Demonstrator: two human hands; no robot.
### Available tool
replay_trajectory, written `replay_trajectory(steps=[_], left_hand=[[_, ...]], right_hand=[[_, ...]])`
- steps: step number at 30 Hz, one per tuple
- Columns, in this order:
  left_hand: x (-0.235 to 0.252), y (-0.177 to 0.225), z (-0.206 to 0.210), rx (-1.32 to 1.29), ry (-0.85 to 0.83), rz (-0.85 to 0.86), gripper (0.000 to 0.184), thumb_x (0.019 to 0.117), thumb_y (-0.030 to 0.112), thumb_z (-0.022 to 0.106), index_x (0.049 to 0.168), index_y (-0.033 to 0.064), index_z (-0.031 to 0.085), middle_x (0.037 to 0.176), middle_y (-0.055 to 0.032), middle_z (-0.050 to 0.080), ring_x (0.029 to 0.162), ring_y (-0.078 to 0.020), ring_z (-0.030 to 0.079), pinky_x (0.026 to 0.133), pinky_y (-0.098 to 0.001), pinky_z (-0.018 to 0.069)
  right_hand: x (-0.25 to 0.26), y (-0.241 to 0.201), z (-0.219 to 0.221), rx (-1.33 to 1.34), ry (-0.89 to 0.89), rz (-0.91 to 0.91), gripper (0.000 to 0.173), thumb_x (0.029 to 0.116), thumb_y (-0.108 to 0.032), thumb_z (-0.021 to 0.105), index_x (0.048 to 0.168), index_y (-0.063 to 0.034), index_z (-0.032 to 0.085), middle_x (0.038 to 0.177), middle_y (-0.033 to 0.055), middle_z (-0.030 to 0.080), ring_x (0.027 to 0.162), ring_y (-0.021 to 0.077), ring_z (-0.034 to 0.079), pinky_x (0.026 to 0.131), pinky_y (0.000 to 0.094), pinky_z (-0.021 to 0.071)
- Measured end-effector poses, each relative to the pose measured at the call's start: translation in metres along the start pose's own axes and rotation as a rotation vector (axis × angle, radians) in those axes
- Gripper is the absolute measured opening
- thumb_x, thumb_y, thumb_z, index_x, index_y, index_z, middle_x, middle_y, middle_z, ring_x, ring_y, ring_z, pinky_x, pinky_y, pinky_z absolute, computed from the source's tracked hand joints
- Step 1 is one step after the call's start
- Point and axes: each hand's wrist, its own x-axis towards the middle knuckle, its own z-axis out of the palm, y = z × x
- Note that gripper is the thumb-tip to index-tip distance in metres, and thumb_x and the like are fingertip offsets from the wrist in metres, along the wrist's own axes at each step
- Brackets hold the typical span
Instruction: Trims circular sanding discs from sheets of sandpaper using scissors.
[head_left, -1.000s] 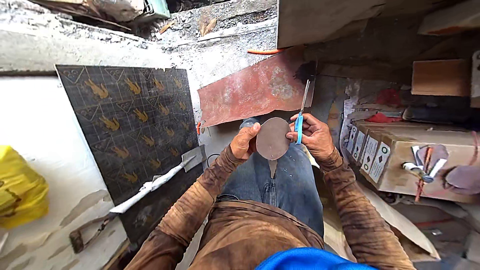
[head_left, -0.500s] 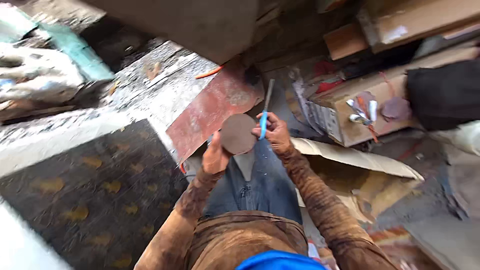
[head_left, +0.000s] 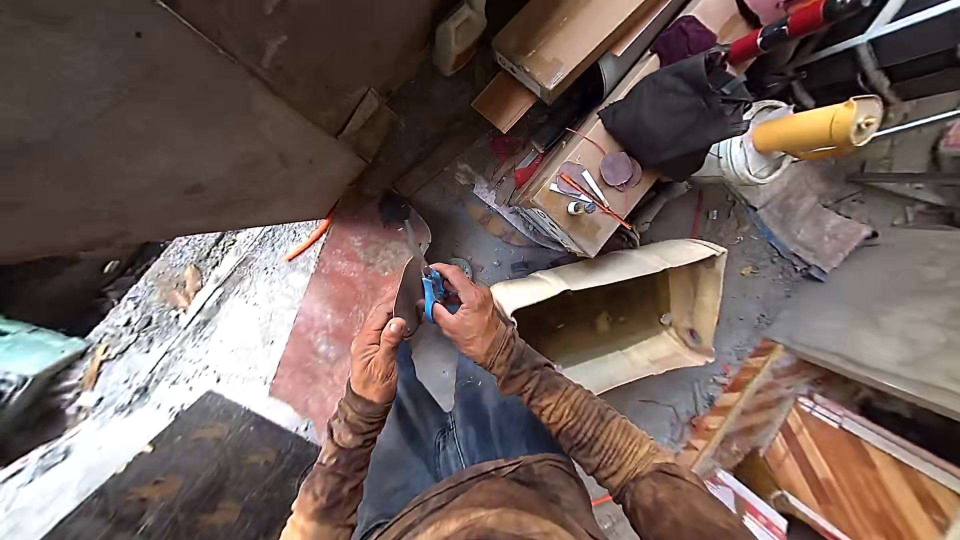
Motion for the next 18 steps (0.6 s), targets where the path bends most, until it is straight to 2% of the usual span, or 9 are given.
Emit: replay_trajectory(steps=[3,4,6,7,11,13,15,18], left_hand=[[0.005,0.005,0.019,0.017,-0.062,0.046,0.055,0.1036,0.049,0.056,0.131,0.0019,0.059,0.129,-0.0066,0.067,0.108,-0.0166,0.069,0.092,-0.0365,0.0607],[0.005,0.007,0.023,0.038,-0.095,0.062,0.058,0.1022,0.049,0.058,0.132,0.0000,0.059,0.134,-0.0093,0.064,0.113,-0.0181,0.067,0.095,-0.0363,0.0600],[0.007,0.007,0.032,0.097,-0.162,0.074,0.065,0.0987,0.050,0.064,0.133,-0.0044,0.059,0.145,-0.0180,0.056,0.128,-0.0255,0.060,0.102,-0.0390,0.0571],[0.007,0.006,0.037,0.120,-0.175,0.074,0.067,0.0973,0.051,0.066,0.133,-0.0061,0.060,0.147,-0.0209,0.054,0.130,-0.0283,0.059,0.102,-0.0405,0.0577],[0.003,-0.001,0.043,0.122,-0.164,0.072,0.068,0.0936,0.050,0.071,0.127,-0.0089,0.064,0.141,-0.0225,0.058,0.124,-0.0291,0.064,0.096,-0.0427,0.0616],[-0.001,-0.005,0.047,0.139,-0.160,0.076,0.067,0.0911,0.046,0.076,0.126,-0.0093,0.064,0.142,-0.0241,0.056,0.123,-0.0306,0.064,0.094,-0.0443,0.0621],[-0.005,-0.009,0.051,0.162,-0.151,0.087,0.066,0.0912,0.045,0.076,0.127,-0.0096,0.064,0.143,-0.0250,0.055,0.123,-0.0305,0.064,0.093,-0.0432,0.0622],[-0.012,-0.013,0.051,0.133,-0.129,0.062,0.067,0.0914,0.043,0.077,0.127,-0.0109,0.063,0.142,-0.0246,0.056,0.121,-0.0299,0.065,0.094,-0.0429,0.0625]], right_hand=[[-0.008,-0.017,-0.012,0.253,0.022,0.105,0.054,0.0978,-0.017,0.069,0.139,0.0107,0.049,0.121,0.0182,0.072,0.101,0.0219,0.075,0.085,0.0377,0.0646],[-0.010,-0.019,-0.017,0.348,0.033,0.134,0.053,0.0988,-0.018,0.068,0.139,0.0108,0.048,0.121,0.0192,0.071,0.101,0.0242,0.074,0.085,0.0402,0.0647],[-0.014,-0.020,-0.028,0.453,0.045,0.159,0.053,0.0973,-0.017,0.070,0.138,0.0104,0.047,0.120,0.0202,0.071,0.105,0.0264,0.073,0.089,0.0422,0.0633],[-0.017,-0.020,-0.034,0.458,0.054,0.157,0.054,0.0957,-0.015,0.071,0.137,0.0102,0.048,0.120,0.0201,0.071,0.107,0.0261,0.072,0.091,0.0418,0.0626],[-0.030,-0.013,-0.043,0.453,0.033,0.127,0.064,0.0889,-0.023,0.079,0.138,0.0066,0.050,0.124,0.0196,0.069,0.113,0.0284,0.069,0.094,0.0441,0.0615],[-0.035,-0.013,-0.046,0.454,0.004,0.113,0.074,0.0864,-0.031,0.082,0.141,0.0047,0.047,0.125,0.0161,0.068,0.114,0.0230,0.068,0.095,0.0381,0.0598],[-0.037,-0.012,-0.048,0.447,-0.004,0.118,0.075,0.0841,-0.029,0.085,0.141,0.0029,0.047,0.122,0.0137,0.068,0.110,0.0204,0.069,0.093,0.0359,0.0610],[-0.036,-0.010,-0.050,0.416,-0.016,0.145,0.067,0.0837,-0.020,0.084,0.137,0.0023,0.051,0.117,0.0148,0.071,0.106,0.0225,0.071,0.090,0.0369,0.0624]])
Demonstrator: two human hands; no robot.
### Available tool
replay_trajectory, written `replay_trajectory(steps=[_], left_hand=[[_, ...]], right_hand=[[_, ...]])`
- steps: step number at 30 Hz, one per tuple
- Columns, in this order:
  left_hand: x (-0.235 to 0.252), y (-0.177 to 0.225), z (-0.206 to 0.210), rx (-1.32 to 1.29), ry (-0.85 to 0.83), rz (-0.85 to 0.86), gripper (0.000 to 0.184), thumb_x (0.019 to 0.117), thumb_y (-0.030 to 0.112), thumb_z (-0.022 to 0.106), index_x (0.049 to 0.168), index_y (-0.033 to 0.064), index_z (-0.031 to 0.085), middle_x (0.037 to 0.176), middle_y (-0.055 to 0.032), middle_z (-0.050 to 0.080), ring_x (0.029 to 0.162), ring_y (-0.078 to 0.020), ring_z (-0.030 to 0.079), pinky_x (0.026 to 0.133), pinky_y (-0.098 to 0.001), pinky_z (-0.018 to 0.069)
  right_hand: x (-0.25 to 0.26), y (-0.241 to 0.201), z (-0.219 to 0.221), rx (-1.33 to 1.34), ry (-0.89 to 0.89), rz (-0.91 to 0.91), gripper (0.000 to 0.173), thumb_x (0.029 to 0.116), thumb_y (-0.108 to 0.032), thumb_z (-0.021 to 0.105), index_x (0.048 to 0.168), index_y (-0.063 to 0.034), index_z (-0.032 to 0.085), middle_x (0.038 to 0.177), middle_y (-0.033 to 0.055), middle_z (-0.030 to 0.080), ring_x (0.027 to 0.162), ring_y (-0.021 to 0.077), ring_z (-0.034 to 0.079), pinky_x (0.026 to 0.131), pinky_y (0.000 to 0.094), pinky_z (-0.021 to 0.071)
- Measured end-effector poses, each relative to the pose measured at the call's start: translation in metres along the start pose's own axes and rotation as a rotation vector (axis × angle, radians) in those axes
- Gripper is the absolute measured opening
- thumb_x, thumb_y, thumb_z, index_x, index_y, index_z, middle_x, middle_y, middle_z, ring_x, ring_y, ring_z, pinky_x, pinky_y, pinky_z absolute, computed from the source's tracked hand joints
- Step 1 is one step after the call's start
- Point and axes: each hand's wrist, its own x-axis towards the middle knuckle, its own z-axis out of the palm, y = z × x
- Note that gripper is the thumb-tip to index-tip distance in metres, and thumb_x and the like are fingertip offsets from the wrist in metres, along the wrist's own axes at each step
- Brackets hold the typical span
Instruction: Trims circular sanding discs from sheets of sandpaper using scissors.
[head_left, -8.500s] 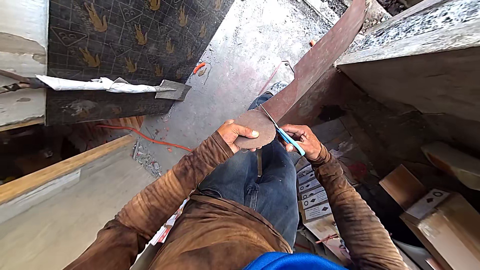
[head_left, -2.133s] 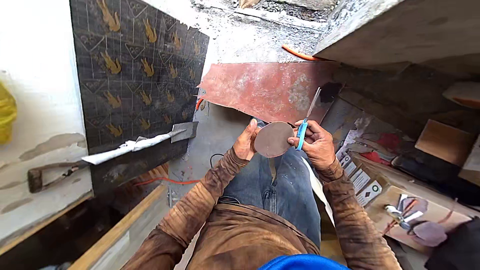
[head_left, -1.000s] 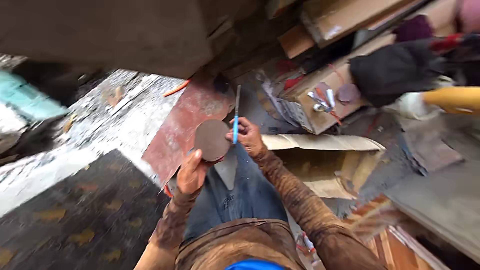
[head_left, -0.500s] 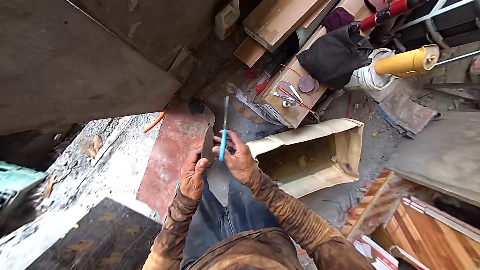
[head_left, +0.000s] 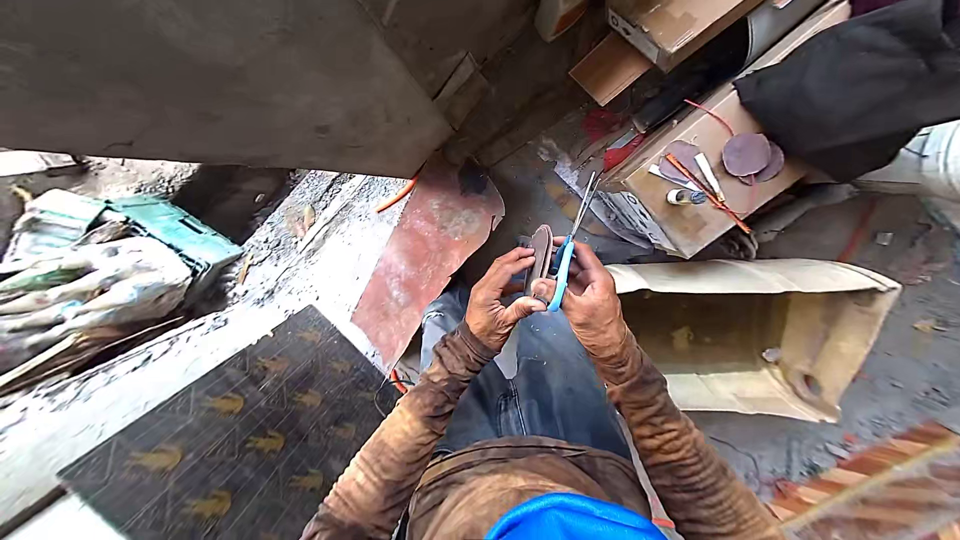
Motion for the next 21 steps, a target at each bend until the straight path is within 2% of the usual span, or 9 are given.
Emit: replay_trajectory(steps=[3,5,9,12,15,17,19,20,21], left_hand=[[-0.006,-0.002,-0.002,0.016,0.042,-0.020,0.068,0.0911,0.045,0.076,0.129,-0.0091,0.062,0.143,-0.0235,0.055,0.123,-0.0297,0.064,0.093,-0.0426,0.0631],[-0.011,0.000,-0.002,0.023,0.070,-0.044,0.071,0.0917,0.047,0.075,0.134,-0.0077,0.059,0.143,-0.0218,0.054,0.126,-0.0282,0.062,0.093,-0.0421,0.0629],[-0.016,0.003,-0.004,0.044,0.127,-0.094,0.060,0.0966,0.038,0.069,0.135,-0.0066,0.059,0.142,-0.0202,0.055,0.126,-0.0254,0.061,0.091,-0.0398,0.0620],[-0.017,0.006,-0.002,0.102,0.206,-0.155,0.066,0.0830,0.034,0.086,0.132,-0.0037,0.062,0.135,-0.0177,0.060,0.114,-0.0241,0.067,0.081,-0.0374,0.0655],[-0.019,0.008,0.002,0.355,0.262,-0.118,0.075,0.0729,0.049,0.090,0.127,0.0019,0.069,0.130,-0.0151,0.064,0.107,-0.0192,0.067,0.075,-0.0305,0.0607],[-0.020,0.012,0.000,0.433,0.259,-0.059,0.061,0.0832,0.047,0.081,0.122,0.0013,0.071,0.130,-0.0157,0.066,0.113,-0.0214,0.066,0.085,-0.0339,0.0604],[-0.021,0.015,-0.005,0.347,0.244,-0.052,0.043,0.0996,0.030,0.054,0.122,-0.0033,0.069,0.130,-0.0175,0.066,0.119,-0.0215,0.065,0.097,-0.0383,0.0560],[-0.020,0.016,-0.009,0.243,0.267,-0.099,0.044,0.1020,0.024,0.044,0.123,-0.0054,0.068,0.127,-0.0170,0.068,0.116,-0.0191,0.066,0.098,-0.0382,0.0558],[-0.018,0.018,-0.013,0.100,0.319,-0.177,0.044,0.1023,0.022,0.039,0.121,-0.0062,0.068,0.121,-0.0150,0.071,0.107,-0.0168,0.069,0.092,-0.0375,0.0587]], right_hand=[[0.001,0.011,-0.005,0.061,-0.077,-0.005,0.064,0.0881,-0.023,0.080,0.139,0.0019,0.050,0.118,0.0137,0.070,0.106,0.0210,0.070,0.093,0.0367,0.0601],[0.002,0.020,-0.011,0.139,-0.134,0.006,0.062,0.0892,-0.026,0.079,0.139,0.0000,0.051,0.113,0.0112,0.070,0.099,0.0175,0.069,0.089,0.0356,0.0598],[0.001,0.034,-0.015,0.286,-0.147,0.059,0.062,0.0862,-0.023,0.080,0.137,0.0002,0.053,0.109,0.0124,0.070,0.093,0.0192,0.070,0.085,0.0387,0.0610],[0.000,0.042,-0.011,0.431,-0.116,0.118,0.064,0.0828,-0.023,0.084,0.134,-0.0017,0.053,0.105,0.0093,0.071,0.091,0.0183,0.071,0.083,0.0392,0.0622],[-0.001,0.053,-0.010,0.604,-0.155,0.144,0.062,0.0808,-0.019,0.085,0.133,-0.0041,0.055,0.111,0.0097,0.072,0.097,0.0177,0.071,0.087,0.0385,0.0608],[0.000,0.061,-0.012,0.683,-0.166,0.150,0.060,0.0796,-0.019,0.086,0.130,-0.0059,0.057,0.112,0.0111,0.072,0.101,0.0209,0.072,0.090,0.0422,0.0605],[0.001,0.067,-0.014,0.719,-0.137,0.159,0.058,0.0784,-0.019,0.086,0.128,-0.0078,0.057,0.112,0.0126,0.071,0.101,0.0249,0.072,0.089,0.0467,0.0609],[0.003,0.067,-0.015,0.713,-0.120,0.153,0.058,0.0780,-0.018,0.087,0.127,-0.0083,0.058,0.112,0.0125,0.071,0.100,0.0254,0.072,0.088,0.0471,0.0615],[0.005,0.065,-0.015,0.695,-0.101,0.149,0.059,0.0774,-0.017,0.087,0.128,-0.0075,0.058,0.112,0.0130,0.071,0.099,0.0258,0.072,0.087,0.0473,0.0622]])
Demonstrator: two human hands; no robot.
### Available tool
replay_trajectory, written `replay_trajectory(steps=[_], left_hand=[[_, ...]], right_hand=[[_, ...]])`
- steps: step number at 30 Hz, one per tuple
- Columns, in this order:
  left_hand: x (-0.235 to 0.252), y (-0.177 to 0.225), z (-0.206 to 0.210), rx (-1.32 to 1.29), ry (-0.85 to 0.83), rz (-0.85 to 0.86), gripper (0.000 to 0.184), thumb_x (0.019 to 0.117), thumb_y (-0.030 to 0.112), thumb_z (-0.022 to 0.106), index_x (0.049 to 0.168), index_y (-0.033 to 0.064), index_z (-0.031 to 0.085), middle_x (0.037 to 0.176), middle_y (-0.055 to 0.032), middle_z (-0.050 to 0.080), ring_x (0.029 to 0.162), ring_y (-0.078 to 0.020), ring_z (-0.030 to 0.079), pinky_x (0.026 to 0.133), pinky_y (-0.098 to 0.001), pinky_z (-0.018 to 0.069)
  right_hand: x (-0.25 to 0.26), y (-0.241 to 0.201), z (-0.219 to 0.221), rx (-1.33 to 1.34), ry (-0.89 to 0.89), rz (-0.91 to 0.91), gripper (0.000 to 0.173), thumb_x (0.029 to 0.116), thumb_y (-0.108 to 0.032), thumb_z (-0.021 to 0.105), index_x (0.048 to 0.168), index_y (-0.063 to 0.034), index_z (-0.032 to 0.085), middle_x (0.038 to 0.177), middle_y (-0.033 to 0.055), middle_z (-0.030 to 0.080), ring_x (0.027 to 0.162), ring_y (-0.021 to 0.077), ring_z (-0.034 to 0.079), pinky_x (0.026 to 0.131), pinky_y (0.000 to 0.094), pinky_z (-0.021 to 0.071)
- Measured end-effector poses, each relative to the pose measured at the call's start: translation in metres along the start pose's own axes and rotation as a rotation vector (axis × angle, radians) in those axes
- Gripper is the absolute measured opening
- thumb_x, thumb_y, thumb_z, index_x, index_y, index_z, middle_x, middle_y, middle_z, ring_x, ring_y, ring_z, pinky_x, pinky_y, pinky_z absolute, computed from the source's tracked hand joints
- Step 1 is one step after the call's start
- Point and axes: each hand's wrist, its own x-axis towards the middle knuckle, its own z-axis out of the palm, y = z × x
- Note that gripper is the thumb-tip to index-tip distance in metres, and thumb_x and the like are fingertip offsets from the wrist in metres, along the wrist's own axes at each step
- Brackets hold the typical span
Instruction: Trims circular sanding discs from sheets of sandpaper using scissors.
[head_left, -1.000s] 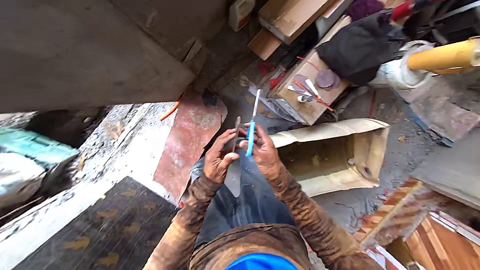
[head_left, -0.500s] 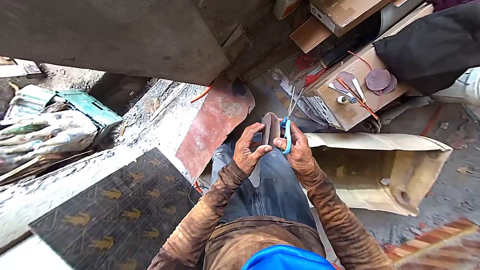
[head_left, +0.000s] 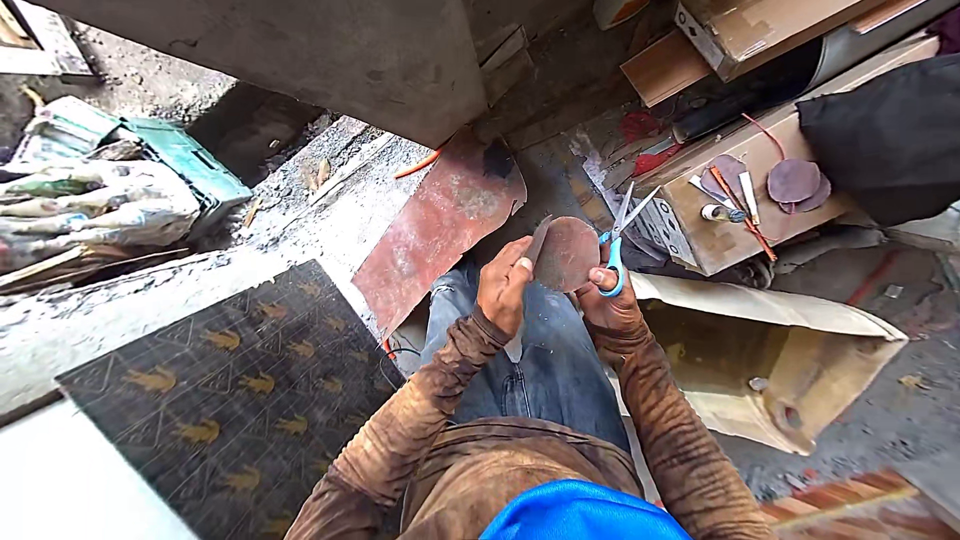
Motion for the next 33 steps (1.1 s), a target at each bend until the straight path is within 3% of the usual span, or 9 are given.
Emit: replay_trajectory(steps=[2,4,6,8,10,13,21,26,33], left_hand=[[0.008,-0.004,-0.009,-0.295,0.085,-0.231,0.043,0.1028,0.020,0.035,0.120,-0.0046,0.065,0.107,-0.0151,0.072,0.093,-0.0234,0.073,0.083,-0.0460,0.0638],[0.015,-0.012,-0.022,-0.513,0.141,-0.368,0.042,0.1072,0.023,0.031,0.122,-0.0029,0.061,0.107,-0.0204,0.071,0.091,-0.0334,0.073,0.079,-0.0539,0.0637],[0.019,-0.019,-0.034,-0.632,0.159,-0.401,0.043,0.1094,0.027,0.029,0.126,-0.0021,0.057,0.109,-0.0239,0.071,0.090,-0.0386,0.074,0.075,-0.0571,0.0637],[0.022,-0.022,-0.043,-0.719,0.173,-0.429,0.040,0.1099,0.025,0.032,0.129,-0.0012,0.055,0.110,-0.0260,0.070,0.090,-0.0412,0.073,0.074,-0.0590,0.0631],[0.023,-0.029,-0.052,-0.820,0.157,-0.426,0.035,0.1051,0.015,0.036,0.131,0.0013,0.054,0.110,-0.0254,0.070,0.090,-0.0415,0.073,0.076,-0.0600,0.0621],[0.022,-0.041,-0.063,-0.965,0.066,-0.365,0.040,0.0991,0.015,0.035,0.134,0.0072,0.052,0.117,-0.0255,0.068,0.097,-0.0450,0.070,0.080,-0.0636,0.0590],[0.025,-0.044,-0.065,-0.942,0.042,-0.303,0.041,0.0948,0.012,0.046,0.135,0.0072,0.054,0.120,-0.0239,0.068,0.102,-0.0426,0.070,0.088,-0.0627,0.0580],[0.020,-0.046,-0.057,-0.909,0.087,-0.308,0.040,0.1004,0.017,0.040,0.137,0.0053,0.051,0.122,-0.0252,0.067,0.104,-0.0429,0.069,0.090,-0.0626,0.0575],[0.011,-0.054,-0.043,-0.904,0.165,-0.267,0.034,0.1055,0.017,0.039,0.134,0.0027,0.053,0.125,-0.0237,0.065,0.109,-0.0404,0.068,0.093,-0.0609,0.0566]], right_hand=[[0.002,-0.006,0.005,-0.074,0.026,-0.004,0.061,0.0773,-0.014,0.087,0.130,-0.0056,0.057,0.111,0.0132,0.072,0.096,0.0249,0.073,0.084,0.0460,0.0635],[0.004,-0.011,0.009,-0.217,0.058,-0.010,0.056,0.0770,-0.008,0.085,0.127,-0.0031,0.060,0.103,0.0116,0.073,0.088,0.0215,0.074,0.080,0.0423,0.0643],[0.004,-0.015,0.011,-0.474,0.079,-0.040,0.050,0.0785,-0.001,0.081,0.125,-0.0008,0.061,0.095,0.0086,0.074,0.081,0.0165,0.073,0.076,0.0361,0.0639],[0.000,-0.017,0.011,-0.682,0.114,-0.065,0.049,0.0791,0.004,0.079,0.124,0.0030,0.060,0.092,0.0090,0.076,0.079,0.0171,0.074,0.074,0.0356,0.0649],[-0.003,-0.019,0.010,-0.801,0.169,-0.087,0.050,0.0788,0.005,0.078,0.125,0.0051,0.059,0.089,0.0085,0.076,0.076,0.0164,0.075,0.071,0.0338,0.0651],[-0.007,-0.024,0.003,-0.900,0.232,-0.107,0.050,0.0802,0.002,0.078,0.126,0.0057,0.058,0.089,0.0066,0.076,0.077,0.0141,0.074,0.072,0.0316,0.0645],[-0.007,-0.029,-0.004,-0.742,0.264,-0.123,0.048,0.0807,0.004,0.075,0.125,0.0026,0.057,0.089,0.0043,0.075,0.077,0.0160,0.075,0.072,0.0353,0.0658],[-0.006,-0.025,0.001,-0.700,0.271,-0.135,0.049,0.0807,0.005,0.076,0.126,0.0031,0.056,0.090,0.0067,0.075,0.077,0.0182,0.075,0.072,0.0376,0.0661],[-0.007,-0.021,0.018,-0.903,0.239,-0.237,0.053,0.0789,0.002,0.079,0.126,0.0047,0.057,0.088,0.0037,0.075,0.076,0.0108,0.073,0.073,0.0289,0.0635]])
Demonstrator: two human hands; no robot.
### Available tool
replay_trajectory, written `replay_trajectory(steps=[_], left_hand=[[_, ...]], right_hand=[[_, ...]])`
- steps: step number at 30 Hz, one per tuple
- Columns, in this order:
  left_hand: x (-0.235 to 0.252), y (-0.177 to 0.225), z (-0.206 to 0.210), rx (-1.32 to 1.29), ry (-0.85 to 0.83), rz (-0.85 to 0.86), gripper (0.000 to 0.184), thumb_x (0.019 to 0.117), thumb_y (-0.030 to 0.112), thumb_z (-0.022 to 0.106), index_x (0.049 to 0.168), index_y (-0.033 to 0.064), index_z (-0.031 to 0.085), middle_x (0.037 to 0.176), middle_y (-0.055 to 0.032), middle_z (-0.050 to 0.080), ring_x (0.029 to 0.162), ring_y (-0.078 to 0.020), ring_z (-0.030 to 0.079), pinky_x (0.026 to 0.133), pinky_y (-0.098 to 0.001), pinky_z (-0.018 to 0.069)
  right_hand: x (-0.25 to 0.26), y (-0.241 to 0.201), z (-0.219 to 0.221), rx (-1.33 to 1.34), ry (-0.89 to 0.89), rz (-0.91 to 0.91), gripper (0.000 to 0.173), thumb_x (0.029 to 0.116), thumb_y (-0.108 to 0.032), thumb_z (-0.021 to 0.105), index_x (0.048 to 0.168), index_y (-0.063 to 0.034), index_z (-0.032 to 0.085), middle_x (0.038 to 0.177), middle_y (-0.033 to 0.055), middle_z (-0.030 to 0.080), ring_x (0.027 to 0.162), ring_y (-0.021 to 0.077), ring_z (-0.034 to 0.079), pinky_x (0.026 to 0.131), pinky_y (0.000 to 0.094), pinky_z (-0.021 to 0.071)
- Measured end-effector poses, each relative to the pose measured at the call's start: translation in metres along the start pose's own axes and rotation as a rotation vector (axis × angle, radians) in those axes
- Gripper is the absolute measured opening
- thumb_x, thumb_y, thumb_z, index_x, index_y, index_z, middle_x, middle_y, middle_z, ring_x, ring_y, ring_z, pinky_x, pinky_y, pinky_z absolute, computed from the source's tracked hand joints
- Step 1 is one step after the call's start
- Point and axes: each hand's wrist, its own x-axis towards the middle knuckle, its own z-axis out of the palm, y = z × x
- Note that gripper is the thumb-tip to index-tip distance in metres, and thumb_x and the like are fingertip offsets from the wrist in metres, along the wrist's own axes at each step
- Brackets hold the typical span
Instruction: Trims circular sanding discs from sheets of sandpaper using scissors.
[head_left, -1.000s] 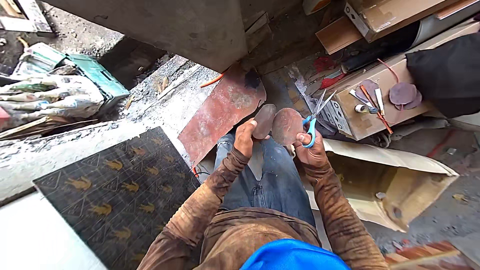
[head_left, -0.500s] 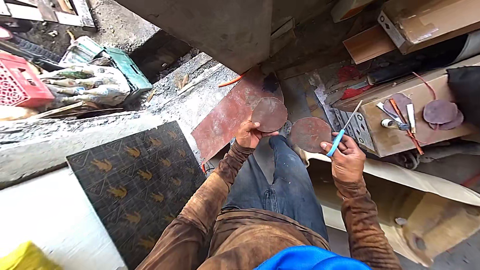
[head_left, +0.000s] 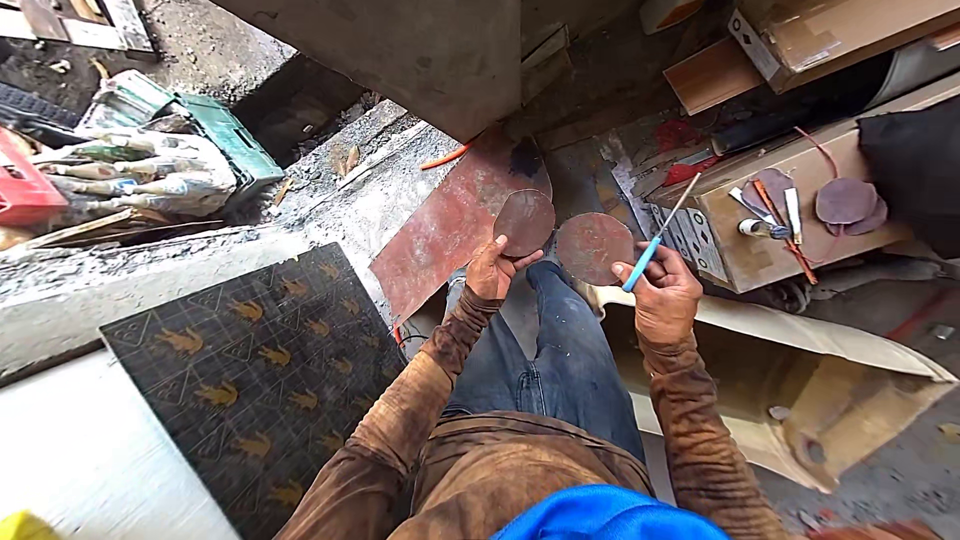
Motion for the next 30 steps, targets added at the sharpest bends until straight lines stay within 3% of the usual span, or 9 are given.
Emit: replay_trajectory(steps=[2,7,12,15,18,20,23,26,30], left_hand=[[-0.001,-0.007,0.003,-0.004,-0.005,-0.023,0.036,0.1069,0.019,0.036,0.137,0.0042,0.049,0.125,-0.0234,0.065,0.109,-0.0400,0.068,0.093,-0.0613,0.0563],[0.000,-0.023,0.008,0.009,0.003,-0.046,0.038,0.1085,0.028,0.032,0.136,0.0091,0.050,0.121,-0.0178,0.067,0.100,-0.0301,0.070,0.084,-0.0476,0.0601],[-0.002,-0.020,0.005,-0.045,-0.123,0.016,0.041,0.1078,0.038,0.040,0.134,0.0109,0.057,0.122,-0.0087,0.069,0.110,-0.0184,0.068,0.095,-0.0384,0.0572],[-0.005,-0.014,0.005,-0.217,-0.218,-0.001,0.055,0.0920,0.063,0.063,0.118,0.0153,0.072,0.107,-0.0068,0.075,0.097,-0.0167,0.073,0.085,-0.0363,0.0614],[-0.003,-0.010,-0.003,-0.266,-0.221,-0.084,0.070,0.0847,0.076,0.062,0.121,0.0165,0.071,0.111,-0.0097,0.074,0.101,-0.0226,0.072,0.086,-0.0432,0.0611],[-0.003,-0.001,-0.001,-0.244,-0.090,-0.166,0.075,0.0927,0.079,0.042,0.131,0.0172,0.062,0.121,-0.0164,0.069,0.107,-0.0340,0.069,0.087,-0.0555,0.0590],[0.003,0.012,-0.004,-0.256,-0.132,-0.286,0.081,0.0982,0.076,0.023,0.145,0.0151,0.050,0.136,-0.0292,0.058,0.118,-0.0522,0.060,0.091,-0.0715,0.0519],[0.006,0.019,-0.007,-0.256,-0.161,-0.339,0.075,0.1030,0.068,0.019,0.145,0.0140,0.049,0.138,-0.0285,0.057,0.122,-0.0522,0.058,0.093,-0.0727,0.0503],[0.006,0.016,-0.003,-0.183,-0.119,-0.311,0.069,0.1054,0.065,0.021,0.141,0.0142,0.053,0.132,-0.0238,0.062,0.116,-0.0466,0.063,0.089,-0.0691,0.0540]], right_hand=[[-0.002,-0.008,0.012,-0.064,-0.033,-0.026,0.053,0.0793,0.000,0.080,0.127,0.0047,0.057,0.089,0.0051,0.075,0.077,0.0116,0.073,0.074,0.0307,0.0640],[-0.012,-0.023,0.055,-0.136,-0.180,-0.039,0.045,0.0856,-0.012,0.081,0.124,0.0007,0.061,0.087,0.0054,0.075,0.073,0.0131,0.072,0.069,0.0323,0.0635],[-0.019,-0.019,0.080,-0.250,-0.292,-0.126,0.047,0.0887,-0.027,0.080,0.124,-0.0020,0.061,0.097,0.0041,0.077,0.089,0.0121,0.075,0.084,0.0336,0.0641],[-0.020,-0.016,0.089,-0.349,-0.334,-0.164,0.046,0.0905,-0.032,0.077,0.121,-0.0021,0.062,0.093,0.0025,0.077,0.084,0.0105,0.074,0.078,0.0322,0.0633],[-0.018,-0.020,0.086,-0.231,-0.366,-0.158,0.037,0.0922,-0.025,0.076,0.118,-0.0028,0.062,0.095,0.0038,0.076,0.083,0.0142,0.075,0.076,0.0354,0.0651],[-0.015,-0.023,0.076,-0.030,-0.355,-0.135,0.031,0.0931,-0.013,0.074,0.118,0.0002,0.061,0.096,0.0103,0.076,0.085,0.0244,0.076,0.078,0.0451,0.0661],[-0.006,-0.031,0.057,-0.034,-0.191,-0.127,0.033,0.0932,-0.010,0.073,0.122,-0.0017,0.057,0.093,0.0057,0.076,0.083,0.0201,0.076,0.078,0.0415,0.0654],[0.011,-0.026,0.039,-0.208,-0.052,-0.045,0.043,0.0931,-0.018,0.075,0.127,-0.0012,0.055,0.096,0.0061,0.076,0.083,0.0180,0.076,0.077,0.0377,0.0656],[0.025,-0.017,0.033,-0.135,-0.076,0.120,0.046,0.0932,-0.016,0.076,0.132,-0.0035,0.054,0.101,0.0080,0.076,0.085,0.0199,0.076,0.077,0.0394,0.0659]])
